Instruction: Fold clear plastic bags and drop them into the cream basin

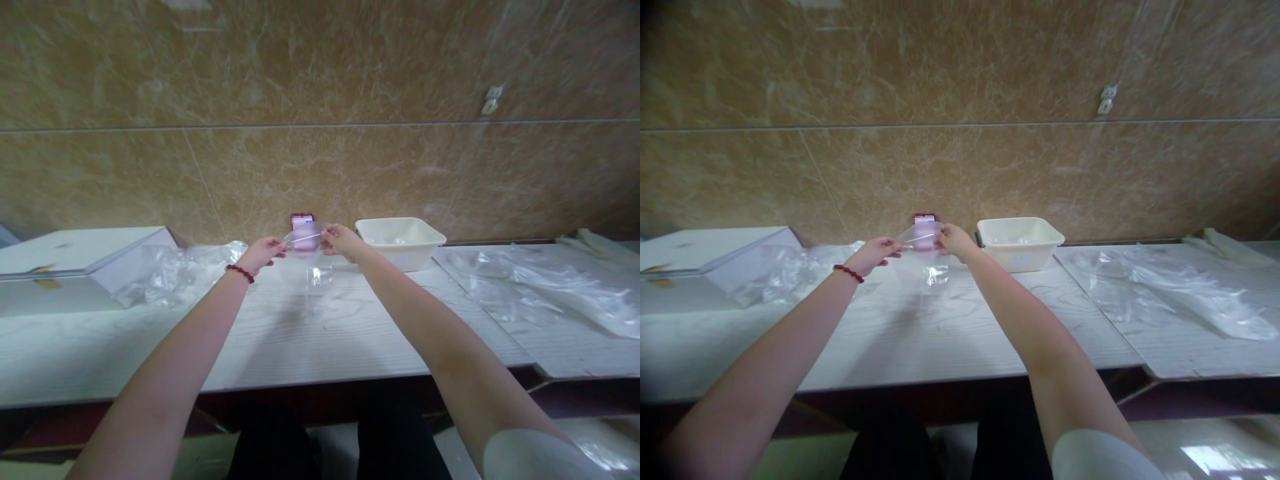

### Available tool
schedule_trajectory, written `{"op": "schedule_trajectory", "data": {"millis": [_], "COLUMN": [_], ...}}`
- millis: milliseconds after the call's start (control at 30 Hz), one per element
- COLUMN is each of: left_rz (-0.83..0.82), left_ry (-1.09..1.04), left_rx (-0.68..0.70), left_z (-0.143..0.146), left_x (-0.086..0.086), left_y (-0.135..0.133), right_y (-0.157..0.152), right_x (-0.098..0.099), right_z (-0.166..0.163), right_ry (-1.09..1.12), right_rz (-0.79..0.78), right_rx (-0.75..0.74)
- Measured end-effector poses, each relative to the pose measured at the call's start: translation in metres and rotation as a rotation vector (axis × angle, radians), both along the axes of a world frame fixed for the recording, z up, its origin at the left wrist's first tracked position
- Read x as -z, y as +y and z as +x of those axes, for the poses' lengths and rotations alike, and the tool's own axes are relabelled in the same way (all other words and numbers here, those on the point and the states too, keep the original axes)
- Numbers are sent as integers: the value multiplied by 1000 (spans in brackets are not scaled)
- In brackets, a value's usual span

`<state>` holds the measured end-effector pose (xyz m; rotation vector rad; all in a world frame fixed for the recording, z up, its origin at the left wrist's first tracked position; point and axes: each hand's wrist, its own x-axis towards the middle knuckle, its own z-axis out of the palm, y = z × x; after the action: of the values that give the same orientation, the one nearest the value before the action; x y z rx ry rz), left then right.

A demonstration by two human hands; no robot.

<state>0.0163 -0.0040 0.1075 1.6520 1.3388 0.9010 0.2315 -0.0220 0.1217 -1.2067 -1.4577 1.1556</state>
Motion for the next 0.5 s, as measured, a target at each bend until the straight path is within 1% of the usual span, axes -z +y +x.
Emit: {"op": "schedule_trajectory", "data": {"millis": [100,167,233,300,400,500], "left_rz": [-16,-4,6,10,5,-4], "left_ry": [-212,-265,-214,-141,-82,19], "left_rx": [17,48,58,38,22,20], "left_z": [6,12,16,17,12,3], "left_x": [-2,0,5,12,21,22], "left_y": [1,-1,-3,-4,-3,-3], "right_y": [0,-4,-8,-11,-12,-12], "right_x": [-4,-7,-10,-13,-15,-17], "right_z": [0,-1,-1,-2,0,3], "right_ry": [9,49,98,111,78,51], "right_rz": [-5,-22,-37,-24,27,53], "right_rx": [27,6,-32,-53,-6,49]}}
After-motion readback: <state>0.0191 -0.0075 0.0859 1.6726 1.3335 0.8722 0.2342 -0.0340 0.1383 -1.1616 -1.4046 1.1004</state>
